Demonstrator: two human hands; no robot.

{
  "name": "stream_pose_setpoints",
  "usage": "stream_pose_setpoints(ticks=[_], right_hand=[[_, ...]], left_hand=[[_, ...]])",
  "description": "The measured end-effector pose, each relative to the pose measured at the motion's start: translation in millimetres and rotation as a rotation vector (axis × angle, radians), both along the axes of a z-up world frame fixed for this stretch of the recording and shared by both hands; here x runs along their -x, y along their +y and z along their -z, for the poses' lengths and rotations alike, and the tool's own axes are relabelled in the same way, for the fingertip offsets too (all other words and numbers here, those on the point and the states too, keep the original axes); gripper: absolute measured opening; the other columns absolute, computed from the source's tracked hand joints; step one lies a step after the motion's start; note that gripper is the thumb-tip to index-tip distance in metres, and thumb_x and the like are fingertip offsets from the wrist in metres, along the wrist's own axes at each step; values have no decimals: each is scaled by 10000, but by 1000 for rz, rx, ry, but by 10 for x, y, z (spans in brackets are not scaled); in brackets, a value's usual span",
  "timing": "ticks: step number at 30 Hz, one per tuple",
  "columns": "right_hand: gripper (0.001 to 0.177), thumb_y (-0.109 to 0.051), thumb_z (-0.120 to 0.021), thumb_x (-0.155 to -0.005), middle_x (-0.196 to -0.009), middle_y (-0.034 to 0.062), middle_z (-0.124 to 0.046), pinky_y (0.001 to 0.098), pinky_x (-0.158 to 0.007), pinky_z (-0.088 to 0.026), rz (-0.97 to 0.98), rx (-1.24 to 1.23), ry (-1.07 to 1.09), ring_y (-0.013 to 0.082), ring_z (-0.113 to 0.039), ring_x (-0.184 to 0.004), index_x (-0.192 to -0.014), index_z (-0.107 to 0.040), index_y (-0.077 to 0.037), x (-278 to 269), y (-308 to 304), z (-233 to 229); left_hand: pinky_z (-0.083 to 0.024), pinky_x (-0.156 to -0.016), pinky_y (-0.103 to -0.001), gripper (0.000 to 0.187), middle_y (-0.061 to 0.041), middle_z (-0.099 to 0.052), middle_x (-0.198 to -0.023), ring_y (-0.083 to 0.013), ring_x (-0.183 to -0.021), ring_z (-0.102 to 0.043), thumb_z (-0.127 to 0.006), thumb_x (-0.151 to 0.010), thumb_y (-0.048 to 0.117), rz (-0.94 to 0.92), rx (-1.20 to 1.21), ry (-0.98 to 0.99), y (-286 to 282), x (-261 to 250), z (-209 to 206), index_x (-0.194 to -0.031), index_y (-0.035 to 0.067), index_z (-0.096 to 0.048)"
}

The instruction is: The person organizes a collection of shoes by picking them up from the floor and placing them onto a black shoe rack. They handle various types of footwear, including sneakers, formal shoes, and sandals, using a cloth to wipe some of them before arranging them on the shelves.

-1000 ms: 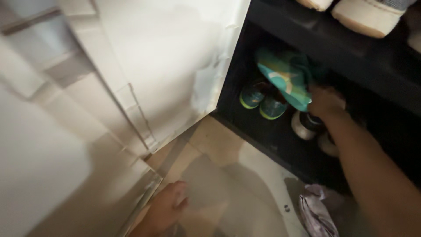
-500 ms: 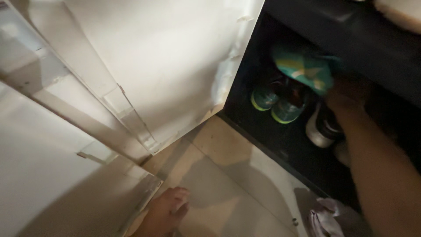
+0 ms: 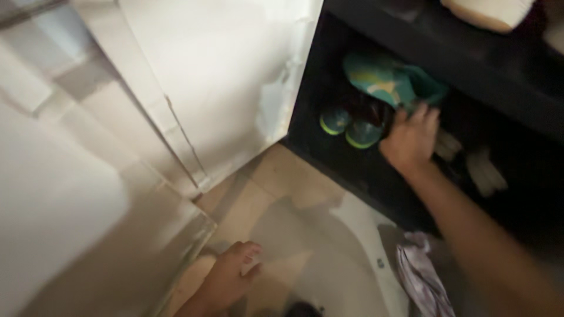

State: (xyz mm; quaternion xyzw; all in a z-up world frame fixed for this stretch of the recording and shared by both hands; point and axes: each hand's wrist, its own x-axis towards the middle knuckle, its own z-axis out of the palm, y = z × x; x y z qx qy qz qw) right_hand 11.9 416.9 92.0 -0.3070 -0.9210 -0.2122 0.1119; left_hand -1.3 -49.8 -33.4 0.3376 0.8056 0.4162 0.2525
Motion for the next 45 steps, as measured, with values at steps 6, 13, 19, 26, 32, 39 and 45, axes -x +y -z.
stream_pose_setpoints(ticks=[6, 13, 19, 26, 32, 39, 45], right_hand=[[562, -133, -684, -773, -1416, 271, -471, 569, -1117, -348, -478, 356, 145, 473, -399, -1298, -1314, -579, -18, -972, -1254, 130], [624, -292, -744, -806, -1394, 311, -433, 598, -1057, -351, -679, 726, -222, 493, -384, -1309, -1324, -527, -21, -2230, -2289, 238], [967, -545, -818, -806, -1405, 202, -479, 425, -1105, -445, -303, 1259, -710, 347, -531, -1286, -1507, -336, -87, -3079, -2637, 13], [462, -256, -613, -930, -1032, 202, -731, 482, -917, -553, 20, 1257, -689, 387, -705, -1023, -1336, -467, -92, -3835, -2729, 812], [488, -209, -598, -889, -945, 240, -722, 507, -833, -560, 9, 1234, -319, 424, -717, -929, -1354, -470, -140, -3886, -2447, 914], [402, -232, -635, -882, -926, 221, -759, 467, -804, -591, 35, 1292, -134, 379, -764, -903, -1257, -534, -132, -3377, -2189, 582], [548, -244, -712, -837, -1089, 146, -780, 433, -884, -578, 57, 1364, 38, 281, -777, -978, -1351, -550, -144, -3401, -1968, 703]], left_hand=[[-531, -936, -439, 345, -161, -659, -1141, -348, -1074, -659, -688, -853, 161, 138, 207, 60, -283, -446, -313, -1192, 124, -641], [-461, -999, -498, 556, -206, -559, -1279, -410, -1212, -529, -722, -817, 341, 401, 375, 230, -396, -1086, -964, -1310, 123, -585], [-428, -964, -596, 964, -321, -475, -1339, -502, -1228, -463, -803, -744, 672, 686, 512, 395, -457, -1548, -915, -1384, 20, -496], [-570, -583, -644, 493, -287, -580, -1098, -476, -920, -653, -509, -1004, 270, 810, 816, 365, -497, -2123, -357, -1453, 70, -462], [-556, -432, -614, 433, -316, -577, -1034, -433, -784, -681, -537, -979, 187, 708, 725, 393, -591, -2344, 211, -1401, 95, -511], [-560, -527, -601, 349, -297, -532, -1362, -413, -660, -665, -629, -876, 182, 342, 313, 648, -830, -2607, 992, -1224, 204, -636], [-528, -868, -610, 616, -397, -419, -1381, -515, -1016, -606, -664, -782, 45, 404, 346, 185, -459, -1852, 83, -1377, 99, -510]])
